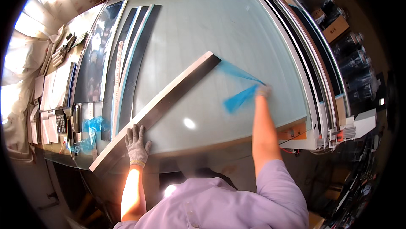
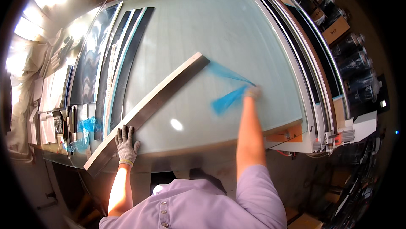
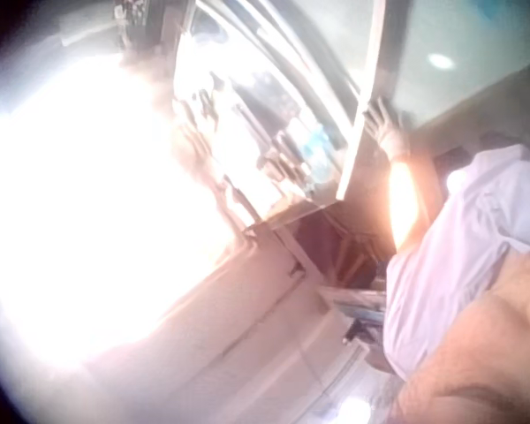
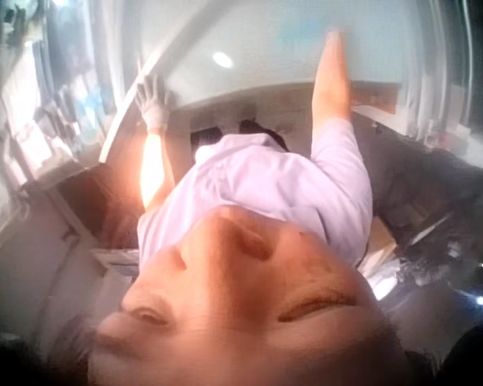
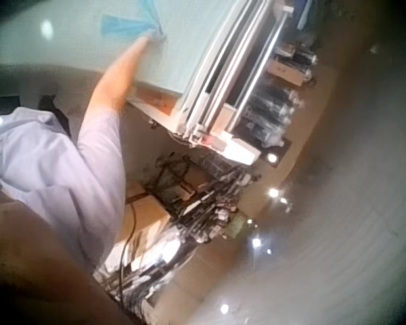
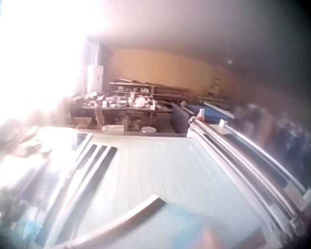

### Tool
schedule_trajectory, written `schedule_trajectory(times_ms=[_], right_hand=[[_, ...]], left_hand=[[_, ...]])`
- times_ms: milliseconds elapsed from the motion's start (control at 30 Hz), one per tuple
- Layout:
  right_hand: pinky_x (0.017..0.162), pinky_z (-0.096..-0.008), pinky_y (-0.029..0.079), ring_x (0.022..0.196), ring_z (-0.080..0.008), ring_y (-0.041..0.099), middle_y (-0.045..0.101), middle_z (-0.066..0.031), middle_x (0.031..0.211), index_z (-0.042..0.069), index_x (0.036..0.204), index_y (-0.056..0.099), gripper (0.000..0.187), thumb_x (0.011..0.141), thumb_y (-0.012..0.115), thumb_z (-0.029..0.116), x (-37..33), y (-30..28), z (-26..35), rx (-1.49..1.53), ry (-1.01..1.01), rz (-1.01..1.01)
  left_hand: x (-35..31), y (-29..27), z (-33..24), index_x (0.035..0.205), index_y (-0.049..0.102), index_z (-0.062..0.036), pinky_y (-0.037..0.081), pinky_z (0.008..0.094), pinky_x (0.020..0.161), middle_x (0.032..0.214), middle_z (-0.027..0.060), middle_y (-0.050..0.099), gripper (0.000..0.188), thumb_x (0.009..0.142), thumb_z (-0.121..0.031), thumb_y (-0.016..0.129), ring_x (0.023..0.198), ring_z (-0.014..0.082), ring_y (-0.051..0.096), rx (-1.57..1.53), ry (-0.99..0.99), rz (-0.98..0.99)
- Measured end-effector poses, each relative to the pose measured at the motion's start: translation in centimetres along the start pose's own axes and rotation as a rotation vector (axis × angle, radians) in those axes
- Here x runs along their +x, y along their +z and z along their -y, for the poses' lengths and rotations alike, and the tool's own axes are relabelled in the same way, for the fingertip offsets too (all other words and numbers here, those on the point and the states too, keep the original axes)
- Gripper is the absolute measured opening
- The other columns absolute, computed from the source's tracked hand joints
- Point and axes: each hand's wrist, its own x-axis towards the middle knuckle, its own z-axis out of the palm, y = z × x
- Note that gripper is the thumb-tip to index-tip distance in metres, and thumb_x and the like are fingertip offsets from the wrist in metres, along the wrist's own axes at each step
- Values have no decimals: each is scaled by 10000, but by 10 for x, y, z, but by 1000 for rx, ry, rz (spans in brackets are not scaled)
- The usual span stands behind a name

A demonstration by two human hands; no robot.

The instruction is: The person measures several long, thin strips of material on a workbench using a metal ruler. They then peel off protective backing from the strips and use a red marker to make precise marks on them based on the measurements.

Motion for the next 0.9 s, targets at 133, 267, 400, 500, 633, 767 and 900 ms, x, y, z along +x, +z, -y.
schedule_trajectory(times_ms=[133,267,400,500,633,767,900], right_hand=[[929,-401,533,1045,-296,658,687,-137,1193,7,1216,665,338,968,607,229,95,-166,-129,-923,159,-117],[876,-371,515,944,-251,629,682,-99,1078,-9,1122,696,280,947,584,178,65,-189,-98,951,386,-700],[900,-321,481,898,-203,605,678,-56,971,-11,1037,718,247,907,543,106,-125,-62,11,918,-30,127],[879,-320,523,933,-163,635,712,-53,967,-27,1023,718,230,883,552,46,-307,-40,95,628,-460,985],[947,-308,530,1104,-169,629,680,-84,1164,-40,1210,657,296,927,604,28,-364,-41,131,730,-261,1498],[1074,-399,468,1268,-320,576,624,-149,1351,59,1325,638,488,867,747,186,-384,-28,111,291,-919,1236],[1182,-521,343,1407,-395,433,526,-148,1466,141,1418,572,731,767,840,339,-376,-41,92,-214,-1499,1183]], left_hand=[[0,2,-2,1606,357,-211,127,538,1269,1693,140,254,788,916,-406,684,1566,400,172,-6,-26,20],[24,12,-41,1640,282,-212,80,533,1270,1712,123,217,901,897,-504,698,1589,371,124,17,-43,15],[68,1,-133,1652,197,-172,344,507,1195,1713,179,150,1065,811,-341,827,1521,429,289,-467,13,10],[73,-38,-151,1563,377,-163,537,485,982,1589,189,377,903,783,-223,828,1247,428,574,-638,354,-4],[58,-55,-86,1244,658,-141,585,439,766,1206,107,682,437,836,1,594,911,330,709,-417,307,-194],[75,-55,114,1191,698,-59,576,438,812,1136,156,727,337,900,50,566,1000,358,701,-282,-72,-569],[52,-115,200,1647,173,-273,584,472,925,1685,170,241,1002,866,-297,798,1242,425,621,96,-737,-225]])
